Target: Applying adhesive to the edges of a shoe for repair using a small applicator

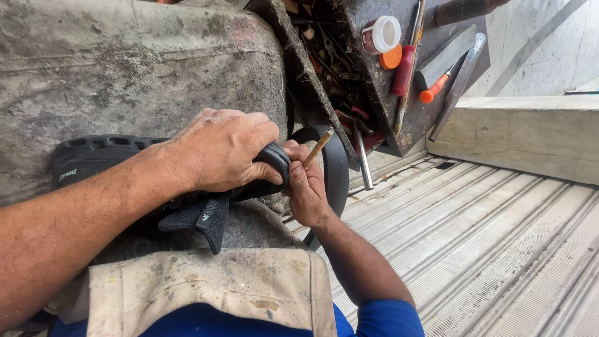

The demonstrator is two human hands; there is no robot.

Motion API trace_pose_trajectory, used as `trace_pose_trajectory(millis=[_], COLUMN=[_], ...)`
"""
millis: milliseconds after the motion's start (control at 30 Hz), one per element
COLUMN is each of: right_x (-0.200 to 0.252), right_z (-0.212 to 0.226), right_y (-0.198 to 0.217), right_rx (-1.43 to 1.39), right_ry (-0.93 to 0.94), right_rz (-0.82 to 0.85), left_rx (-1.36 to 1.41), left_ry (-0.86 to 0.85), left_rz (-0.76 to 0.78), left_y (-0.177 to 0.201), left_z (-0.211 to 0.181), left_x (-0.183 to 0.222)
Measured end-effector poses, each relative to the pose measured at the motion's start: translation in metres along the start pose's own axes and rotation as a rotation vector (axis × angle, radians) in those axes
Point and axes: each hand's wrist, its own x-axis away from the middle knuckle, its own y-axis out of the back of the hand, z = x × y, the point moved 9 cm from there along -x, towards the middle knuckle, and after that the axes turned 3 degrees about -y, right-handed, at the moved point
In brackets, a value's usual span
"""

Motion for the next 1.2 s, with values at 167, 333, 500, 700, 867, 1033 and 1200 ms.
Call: trace_pose_trajectory(millis=[167,333,500,700,867,1033,1200], right_x=[-0.006,-0.020,-0.018,-0.012,-0.019,-0.027,-0.032], right_z=[0.014,0.045,0.123,0.118,0.106,0.105,0.105], right_y=[-0.008,0.017,0.055,0.047,0.030,0.016,0.011], right_rx=[0.116,0.438,0.856,0.592,0.509,0.592,0.619], right_ry=[0.002,0.047,0.385,0.564,0.564,0.619,0.656], right_rz=[0.061,-0.027,-0.307,-0.351,-0.314,-0.322,-0.327], left_rx=[-0.016,-0.088,-0.289,-0.180,-0.146,-0.101,-0.206], left_ry=[-0.018,0.050,0.101,0.262,0.300,0.251,0.259], left_rz=[-0.048,-0.046,-0.060,-0.043,-0.088,-0.125,-0.145], left_y=[0.005,0.010,0.040,0.042,0.029,0.030,0.023], left_z=[0.001,0.012,0.032,0.058,0.086,0.076,0.084], left_x=[0.001,-0.012,-0.039,-0.049,-0.051,-0.050,-0.052])
